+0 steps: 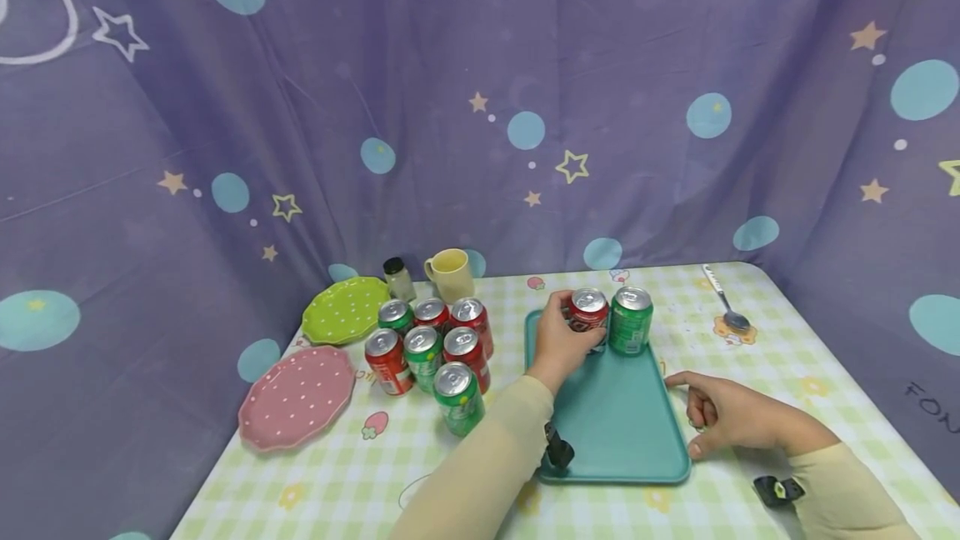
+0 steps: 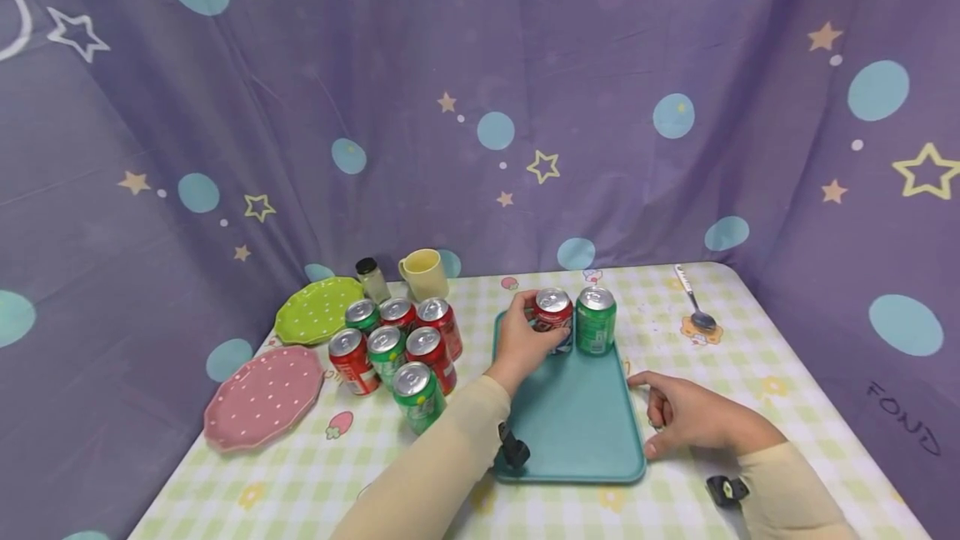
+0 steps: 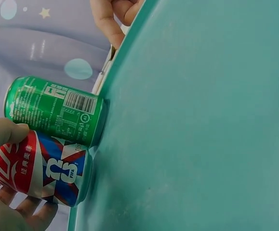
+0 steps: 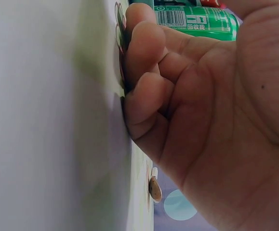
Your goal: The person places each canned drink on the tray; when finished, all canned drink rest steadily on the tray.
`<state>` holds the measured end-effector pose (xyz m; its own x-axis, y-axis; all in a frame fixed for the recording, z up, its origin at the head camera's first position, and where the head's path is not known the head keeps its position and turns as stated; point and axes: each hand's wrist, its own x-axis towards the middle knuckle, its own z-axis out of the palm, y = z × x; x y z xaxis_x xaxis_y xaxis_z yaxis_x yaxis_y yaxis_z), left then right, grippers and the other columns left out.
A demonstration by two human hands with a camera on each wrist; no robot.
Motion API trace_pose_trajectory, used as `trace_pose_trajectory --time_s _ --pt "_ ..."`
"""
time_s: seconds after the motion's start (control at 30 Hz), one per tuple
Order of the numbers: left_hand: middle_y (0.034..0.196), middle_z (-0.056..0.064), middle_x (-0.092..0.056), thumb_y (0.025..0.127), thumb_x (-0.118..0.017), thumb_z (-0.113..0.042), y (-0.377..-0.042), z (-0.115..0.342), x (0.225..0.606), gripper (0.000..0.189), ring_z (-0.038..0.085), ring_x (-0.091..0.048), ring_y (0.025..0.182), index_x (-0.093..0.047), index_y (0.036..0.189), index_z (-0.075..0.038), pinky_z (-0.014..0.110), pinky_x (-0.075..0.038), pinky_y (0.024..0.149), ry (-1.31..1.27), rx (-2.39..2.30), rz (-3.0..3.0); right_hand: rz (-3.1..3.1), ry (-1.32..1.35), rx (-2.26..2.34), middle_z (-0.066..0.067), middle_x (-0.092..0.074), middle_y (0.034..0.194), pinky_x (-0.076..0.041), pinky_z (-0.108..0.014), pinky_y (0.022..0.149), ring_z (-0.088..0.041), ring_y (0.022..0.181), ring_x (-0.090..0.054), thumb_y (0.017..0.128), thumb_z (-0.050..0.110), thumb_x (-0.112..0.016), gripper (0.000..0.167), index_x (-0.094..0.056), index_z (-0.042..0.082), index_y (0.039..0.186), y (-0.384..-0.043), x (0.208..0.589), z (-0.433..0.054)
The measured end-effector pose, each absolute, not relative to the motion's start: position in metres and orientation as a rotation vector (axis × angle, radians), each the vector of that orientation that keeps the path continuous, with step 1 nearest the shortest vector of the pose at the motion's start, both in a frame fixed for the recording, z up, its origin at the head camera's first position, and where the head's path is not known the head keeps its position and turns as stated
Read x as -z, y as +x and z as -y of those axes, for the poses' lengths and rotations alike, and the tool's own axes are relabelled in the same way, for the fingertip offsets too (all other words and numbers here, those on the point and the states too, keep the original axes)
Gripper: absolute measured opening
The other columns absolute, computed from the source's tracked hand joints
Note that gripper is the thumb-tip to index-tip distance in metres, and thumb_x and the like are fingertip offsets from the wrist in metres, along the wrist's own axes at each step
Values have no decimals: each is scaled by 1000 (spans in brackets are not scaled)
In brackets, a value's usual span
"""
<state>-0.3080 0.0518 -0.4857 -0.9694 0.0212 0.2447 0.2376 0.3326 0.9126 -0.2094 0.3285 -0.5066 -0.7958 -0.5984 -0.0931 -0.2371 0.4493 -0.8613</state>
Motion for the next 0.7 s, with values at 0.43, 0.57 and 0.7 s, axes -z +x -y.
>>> trace_pose_trajectory --time_s 0.43,0.57,0.7 --pt "128 1 -67 78 -94 -14 -312 -55 489 68 17 -62 120 -59 136 -18 35 -49 105 -236 1643 2427 -2341 -702 1269 -12 -58 87 -42 -28 56 -9 65 -47 78 18 -93 97 -37 -9 152 -208 502 -326" --pt "127 0 -66 78 -95 -17 -312 -54 489 68 16 -62 120 -58 136 -19 35 -50 105 -244 1626 2445 -2338 -696 1274 -11 -58 88 -42 -28 56 -9 65 -47 78 18 -94 97 -36 -9 152 -208 503 -326" --pt "126 -2 -65 79 -95 -19 -312 -54 490 69 14 -61 119 -57 137 -20 33 -50 103 -238 1621 2469 -2330 -692 1278 -11 -58 88 -43 -28 56 -9 65 -47 78 17 -93 98 -35 -10 152 -209 505 -327"
